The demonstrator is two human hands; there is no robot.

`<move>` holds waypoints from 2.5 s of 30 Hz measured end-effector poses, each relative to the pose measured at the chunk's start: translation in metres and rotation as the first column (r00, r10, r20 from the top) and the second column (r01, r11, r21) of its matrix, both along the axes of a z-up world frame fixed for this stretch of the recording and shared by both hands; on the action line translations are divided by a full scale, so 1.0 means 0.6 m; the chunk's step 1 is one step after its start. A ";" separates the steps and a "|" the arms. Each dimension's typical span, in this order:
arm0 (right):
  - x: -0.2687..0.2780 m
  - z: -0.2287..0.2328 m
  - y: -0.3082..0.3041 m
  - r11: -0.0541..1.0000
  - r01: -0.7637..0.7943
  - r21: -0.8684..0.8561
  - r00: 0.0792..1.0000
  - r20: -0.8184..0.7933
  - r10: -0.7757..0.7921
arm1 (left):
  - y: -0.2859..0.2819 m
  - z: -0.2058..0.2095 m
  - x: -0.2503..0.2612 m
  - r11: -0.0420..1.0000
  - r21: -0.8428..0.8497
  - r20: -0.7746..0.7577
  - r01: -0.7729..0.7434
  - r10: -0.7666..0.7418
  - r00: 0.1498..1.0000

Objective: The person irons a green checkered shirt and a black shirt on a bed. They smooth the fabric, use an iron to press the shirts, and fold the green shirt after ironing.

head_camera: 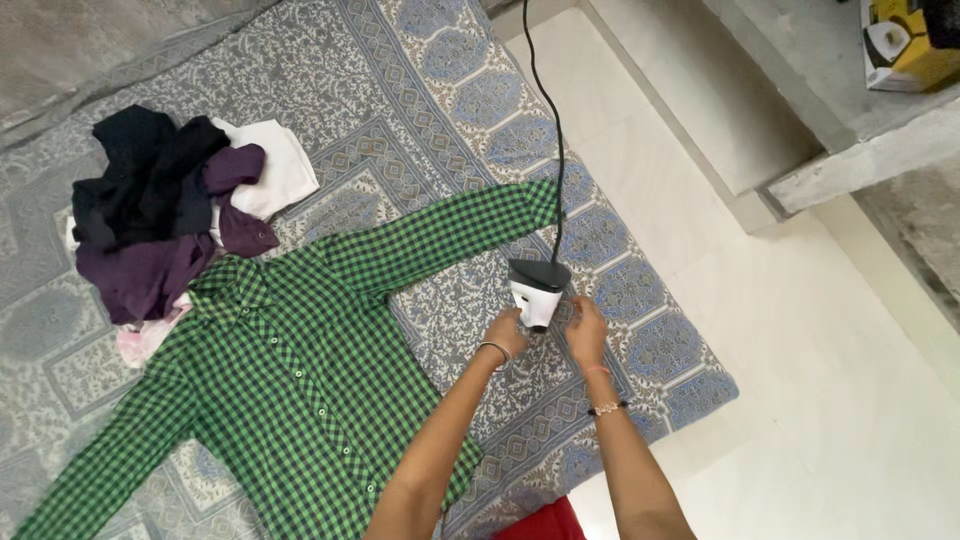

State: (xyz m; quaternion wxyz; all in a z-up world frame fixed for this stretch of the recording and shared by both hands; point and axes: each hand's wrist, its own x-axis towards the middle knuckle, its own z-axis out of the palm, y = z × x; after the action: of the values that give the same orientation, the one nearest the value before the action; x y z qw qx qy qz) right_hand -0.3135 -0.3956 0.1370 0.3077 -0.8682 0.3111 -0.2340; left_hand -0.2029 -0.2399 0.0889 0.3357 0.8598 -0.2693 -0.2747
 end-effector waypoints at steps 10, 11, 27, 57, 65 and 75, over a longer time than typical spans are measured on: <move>0.278 0.003 -0.195 0.927 -0.358 0.112 0.934 0.061 0.353 | 0.007 -0.045 0.232 0.982 -0.041 0.131 -0.182 0.186 0.974; 0.305 -0.012 -0.204 0.910 -0.401 0.103 0.915 0.004 0.403 | -0.015 -0.054 0.251 0.988 -0.086 0.184 -0.127 0.141 0.973; 0.454 -0.134 -0.273 0.791 -0.611 -0.017 0.528 -0.753 0.392 | -0.141 -0.189 0.318 0.968 0.014 -0.447 -0.250 0.230 0.865; 0.385 0.198 0.385 0.624 -0.773 0.116 0.630 0.028 0.776 | 0.369 0.157 0.153 0.385 -0.436 -0.766 -0.813 0.316 0.560; 0.289 0.220 0.668 0.548 -0.826 0.136 0.561 0.095 0.822 | 0.617 0.128 0.077 -0.010 -0.504 -0.855 -0.863 0.143 0.498; 0.189 0.221 0.902 0.574 -0.803 0.159 0.590 0.075 0.804 | 0.831 0.132 -0.011 0.049 -0.416 -0.880 -0.908 0.229 0.416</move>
State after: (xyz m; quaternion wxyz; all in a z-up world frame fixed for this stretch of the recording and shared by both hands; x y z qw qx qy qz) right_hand -0.1998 0.1454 0.2694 0.4550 -0.8845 -0.0957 -0.0383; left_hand -0.2097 0.2585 0.1679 0.8828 0.4108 0.1606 -0.1619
